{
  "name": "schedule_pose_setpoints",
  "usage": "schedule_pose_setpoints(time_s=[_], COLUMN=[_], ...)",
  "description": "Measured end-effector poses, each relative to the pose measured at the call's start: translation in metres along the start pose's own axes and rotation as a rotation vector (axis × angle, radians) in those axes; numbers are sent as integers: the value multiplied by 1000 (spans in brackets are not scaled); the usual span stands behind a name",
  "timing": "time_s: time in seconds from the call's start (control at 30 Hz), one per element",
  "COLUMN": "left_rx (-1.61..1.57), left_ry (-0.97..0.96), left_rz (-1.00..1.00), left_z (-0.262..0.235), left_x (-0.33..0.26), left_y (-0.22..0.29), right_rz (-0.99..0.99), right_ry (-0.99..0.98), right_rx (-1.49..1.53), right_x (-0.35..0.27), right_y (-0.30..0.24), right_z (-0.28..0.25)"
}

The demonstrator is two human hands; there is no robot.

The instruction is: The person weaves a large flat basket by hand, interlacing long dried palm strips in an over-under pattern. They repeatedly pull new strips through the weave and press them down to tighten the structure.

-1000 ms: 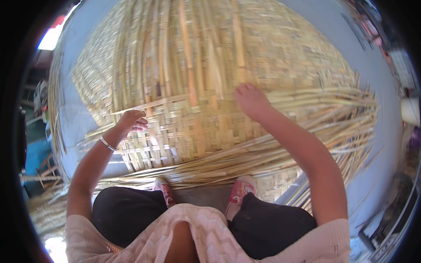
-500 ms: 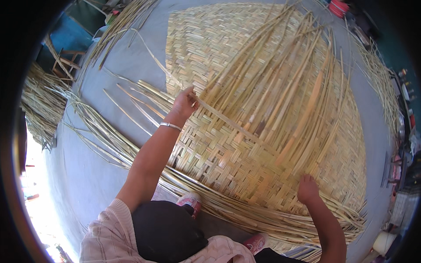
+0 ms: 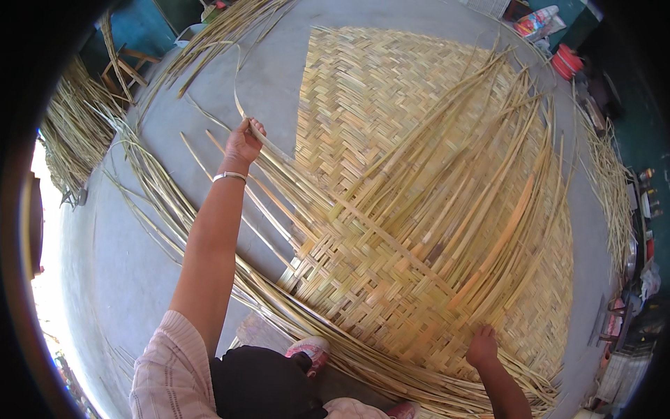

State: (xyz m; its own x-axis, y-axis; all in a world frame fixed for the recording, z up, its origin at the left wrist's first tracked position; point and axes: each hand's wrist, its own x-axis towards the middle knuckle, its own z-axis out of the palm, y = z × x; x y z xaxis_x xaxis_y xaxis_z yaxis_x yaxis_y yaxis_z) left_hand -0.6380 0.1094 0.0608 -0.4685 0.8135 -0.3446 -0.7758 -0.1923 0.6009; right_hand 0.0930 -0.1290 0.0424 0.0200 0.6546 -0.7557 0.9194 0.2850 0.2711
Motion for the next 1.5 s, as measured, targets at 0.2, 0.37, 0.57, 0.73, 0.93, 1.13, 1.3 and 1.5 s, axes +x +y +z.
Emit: schedule_pose_setpoints(time_s=[0.2, 0.37, 0.57, 0.73, 0.93, 1.13, 1.3, 1.5], left_rx=[-48, -39, 586, 905, 1177, 1350, 1471, 1045], left_ry=[-86, -143, -516, -1271, -1346, -1220, -1089, -638], left_rz=[-24, 9, 300, 628, 688, 707, 808, 840], left_z=[26, 84, 210, 285, 319, 343, 362, 352], left_x=[-22, -77, -215, -359, -430, -435, -396, -231], left_y=[28, 46, 31, -67, -116, -147, -181, -107], right_rz=[25, 32, -140, -1122, -1830, -953, -1031, -815], right_ry=[26, 81, 304, 256, 450, 1508, 1674, 1687], right_rx=[30, 189, 775, 1981, 1973, 1756, 1186, 1868], right_x=[0, 1, -11, -90, -213, -250, -269, -224], right_y=[-1, 9, 0, -2, 62, 36, 7, 82], right_z=[7, -5, -118, -261, -307, -271, -260, -225])
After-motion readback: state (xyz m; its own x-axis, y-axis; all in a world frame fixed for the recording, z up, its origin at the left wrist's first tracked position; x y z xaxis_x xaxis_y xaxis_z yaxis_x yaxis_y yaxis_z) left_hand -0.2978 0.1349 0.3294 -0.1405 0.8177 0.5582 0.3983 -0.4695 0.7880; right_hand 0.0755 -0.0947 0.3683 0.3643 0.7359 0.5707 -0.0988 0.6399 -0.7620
